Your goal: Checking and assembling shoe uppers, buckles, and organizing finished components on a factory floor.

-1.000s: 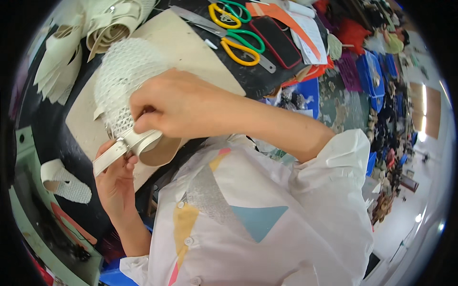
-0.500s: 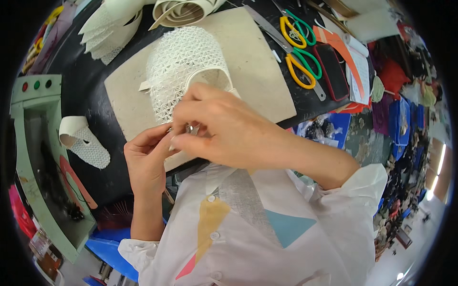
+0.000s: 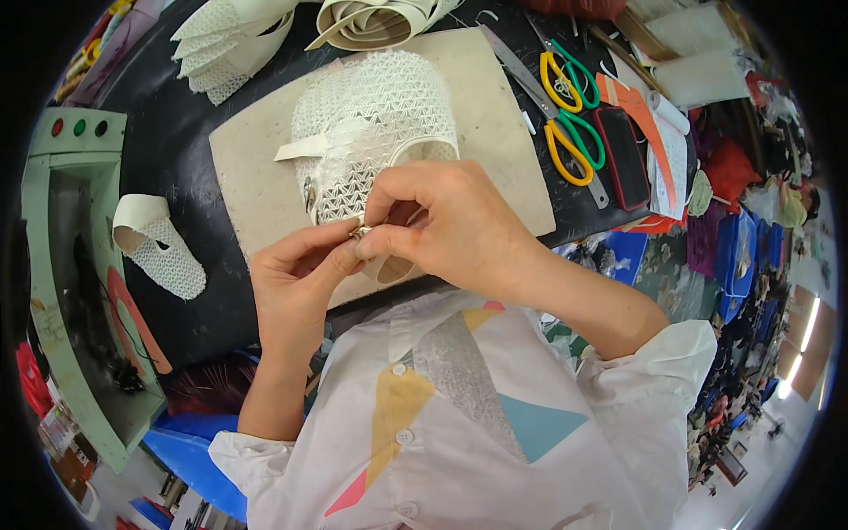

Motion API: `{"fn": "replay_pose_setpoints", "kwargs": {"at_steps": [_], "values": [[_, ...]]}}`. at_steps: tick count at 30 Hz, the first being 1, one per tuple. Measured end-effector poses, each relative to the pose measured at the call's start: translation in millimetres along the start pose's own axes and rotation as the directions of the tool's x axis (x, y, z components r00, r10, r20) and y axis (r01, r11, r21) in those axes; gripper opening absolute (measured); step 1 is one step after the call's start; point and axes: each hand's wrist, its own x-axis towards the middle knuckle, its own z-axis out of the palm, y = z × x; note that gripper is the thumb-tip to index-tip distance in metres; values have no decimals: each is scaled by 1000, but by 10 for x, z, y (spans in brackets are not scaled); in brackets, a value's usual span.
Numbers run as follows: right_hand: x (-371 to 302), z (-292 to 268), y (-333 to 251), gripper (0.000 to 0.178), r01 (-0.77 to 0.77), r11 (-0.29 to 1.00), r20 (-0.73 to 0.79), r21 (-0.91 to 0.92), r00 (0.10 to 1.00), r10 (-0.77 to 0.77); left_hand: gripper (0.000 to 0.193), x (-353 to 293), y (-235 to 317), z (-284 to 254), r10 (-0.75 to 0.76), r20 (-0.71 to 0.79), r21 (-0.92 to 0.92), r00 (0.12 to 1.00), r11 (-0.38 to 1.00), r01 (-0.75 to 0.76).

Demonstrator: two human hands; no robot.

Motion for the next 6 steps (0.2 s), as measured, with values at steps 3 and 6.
{"fn": "replay_pose_setpoints", "kwargs": {"at_steps": [3,6], "values": [[4,14,27,15,232,939,6,-253,971,-238,28,15,65,2,95,-9,149,995,985,-93],[-32,42,67,21,438,726,120,-531,886,-447,37,37,131,-46,10,0,220,1000,975,-10]]}}
